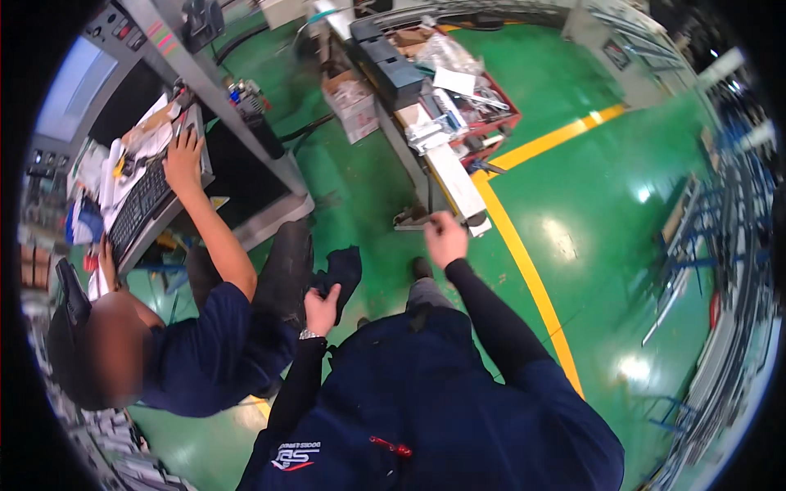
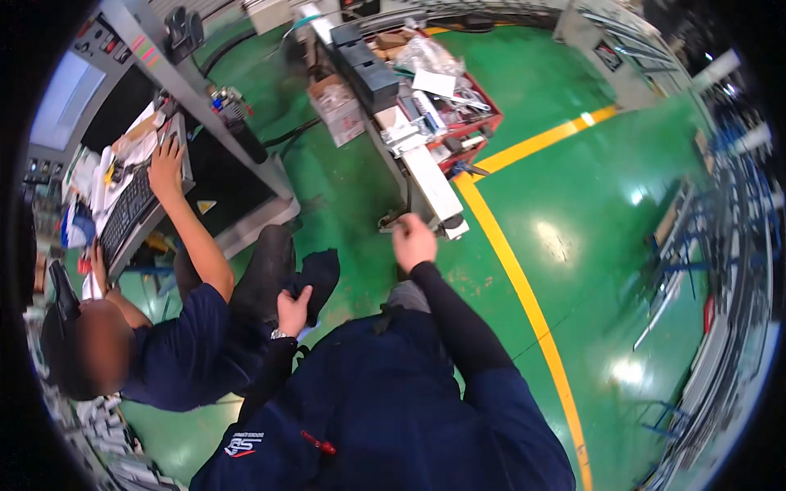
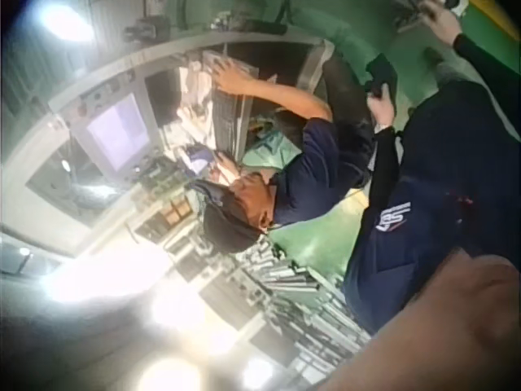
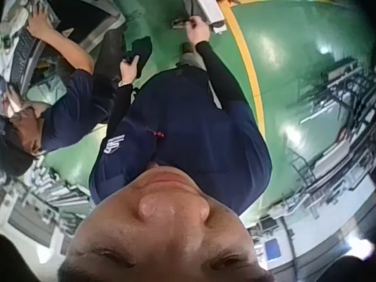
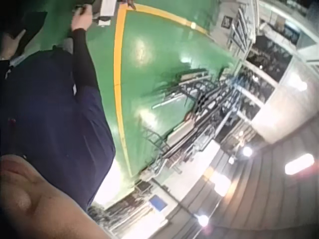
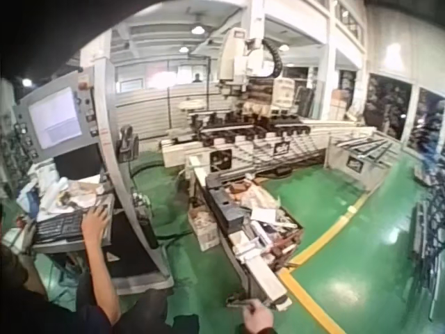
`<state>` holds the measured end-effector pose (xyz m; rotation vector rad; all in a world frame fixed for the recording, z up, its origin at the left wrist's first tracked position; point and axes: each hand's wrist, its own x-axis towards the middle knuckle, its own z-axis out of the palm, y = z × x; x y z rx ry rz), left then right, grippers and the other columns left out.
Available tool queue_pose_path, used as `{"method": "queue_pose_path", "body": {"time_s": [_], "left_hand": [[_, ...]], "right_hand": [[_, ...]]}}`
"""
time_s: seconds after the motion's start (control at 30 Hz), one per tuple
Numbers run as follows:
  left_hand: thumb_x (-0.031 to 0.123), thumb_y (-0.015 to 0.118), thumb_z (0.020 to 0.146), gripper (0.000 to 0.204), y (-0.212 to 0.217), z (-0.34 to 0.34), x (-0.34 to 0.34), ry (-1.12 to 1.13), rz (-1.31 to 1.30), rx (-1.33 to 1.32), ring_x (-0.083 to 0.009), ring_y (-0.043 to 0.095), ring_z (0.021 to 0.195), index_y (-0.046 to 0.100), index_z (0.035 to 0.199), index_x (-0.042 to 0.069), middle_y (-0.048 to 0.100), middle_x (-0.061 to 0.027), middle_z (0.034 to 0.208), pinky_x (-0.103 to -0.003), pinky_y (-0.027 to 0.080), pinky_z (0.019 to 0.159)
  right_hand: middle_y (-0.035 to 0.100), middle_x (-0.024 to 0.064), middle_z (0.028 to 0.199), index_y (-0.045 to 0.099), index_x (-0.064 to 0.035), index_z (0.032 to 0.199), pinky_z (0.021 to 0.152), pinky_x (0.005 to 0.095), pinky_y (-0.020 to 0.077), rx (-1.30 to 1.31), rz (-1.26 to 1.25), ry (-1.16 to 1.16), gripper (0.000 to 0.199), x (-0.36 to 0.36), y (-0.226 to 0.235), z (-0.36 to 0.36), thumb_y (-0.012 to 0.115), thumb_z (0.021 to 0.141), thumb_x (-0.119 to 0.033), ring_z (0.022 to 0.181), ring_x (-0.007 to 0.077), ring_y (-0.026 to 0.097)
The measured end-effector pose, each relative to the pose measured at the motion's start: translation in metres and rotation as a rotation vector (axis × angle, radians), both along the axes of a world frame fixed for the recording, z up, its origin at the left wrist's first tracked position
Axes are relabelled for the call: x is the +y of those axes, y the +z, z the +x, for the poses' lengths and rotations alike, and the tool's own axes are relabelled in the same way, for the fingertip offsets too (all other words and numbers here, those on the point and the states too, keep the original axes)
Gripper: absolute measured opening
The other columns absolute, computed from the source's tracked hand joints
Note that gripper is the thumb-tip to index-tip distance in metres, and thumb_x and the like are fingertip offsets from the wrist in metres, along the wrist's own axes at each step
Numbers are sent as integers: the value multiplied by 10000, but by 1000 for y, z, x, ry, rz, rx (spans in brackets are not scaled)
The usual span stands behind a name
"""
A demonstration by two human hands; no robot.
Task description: The person picks up long metal profiles and places them onto a blue assembly jig to form a window frame. They align the profiles and then walk to a nearby workstation where another person is operating a computer.
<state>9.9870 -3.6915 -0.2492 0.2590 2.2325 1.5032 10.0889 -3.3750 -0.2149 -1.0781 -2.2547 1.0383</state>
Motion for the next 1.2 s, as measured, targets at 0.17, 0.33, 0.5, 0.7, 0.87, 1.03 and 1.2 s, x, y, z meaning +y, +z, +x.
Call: {"method": "queue_pose_path", "body": {"time_s": [0.17,0.33,0.5,0.7,0.87,1.03,1.2], "left_hand": [[138,707,834,187,16,24,-6,441,-69,-53,-141,603,860,644,902,-25,663,-66,923,-303,482,783],[168,697,853,246,34,67,-1,677,-292,-51,-158,592,747,596,978,-17,637,-63,879,-304,467,682],[145,677,860,268,36,96,15,872,-293,-66,-170,598,725,578,1019,-46,640,-75,869,-313,490,701],[193,698,841,288,-20,162,-35,905,-495,26,-255,666,781,642,931,-74,689,-150,864,-386,514,708],[373,721,771,466,6,154,-42,1010,-854,-102,-405,652,766,632,801,-83,655,-257,776,-474,497,669],[330,719,763,428,4,179,-65,1064,-882,-176,-404,642,866,612,895,-63,662,-246,861,-459,511,757],[299,713,766,338,-27,203,-83,1137,-892,-182,-399,643,840,665,868,-20,664,-237,825,-448,510,727]], "right_hand": [[685,165,843,656,-156,1001,766,454,510,-376,55,-62,279,137,-68,-44,645,778,-323,847,344,655],[692,144,923,691,-153,983,770,445,523,-428,99,-71,279,193,-110,-93,629,755,-302,872,338,658],[693,145,936,699,-145,999,771,439,524,-466,33,1,326,211,-102,-105,643,739,-334,873,330,660],[683,151,934,683,-163,1015,772,460,515,-632,40,107,330,209,-109,-75,611,751,-347,880,350,653],[700,140,955,667,-152,1099,747,441,523,-541,-24,125,379,221,-105,-78,636,772,-343,862,311,674],[693,153,929,674,-149,1070,747,475,504,-565,231,228,372,218,-114,-100,581,782,-364,857,362,655],[696,148,928,678,-139,1080,719,464,512,-646,224,179,372,202,-113,-54,583,785,-346,839,348,662]]}}
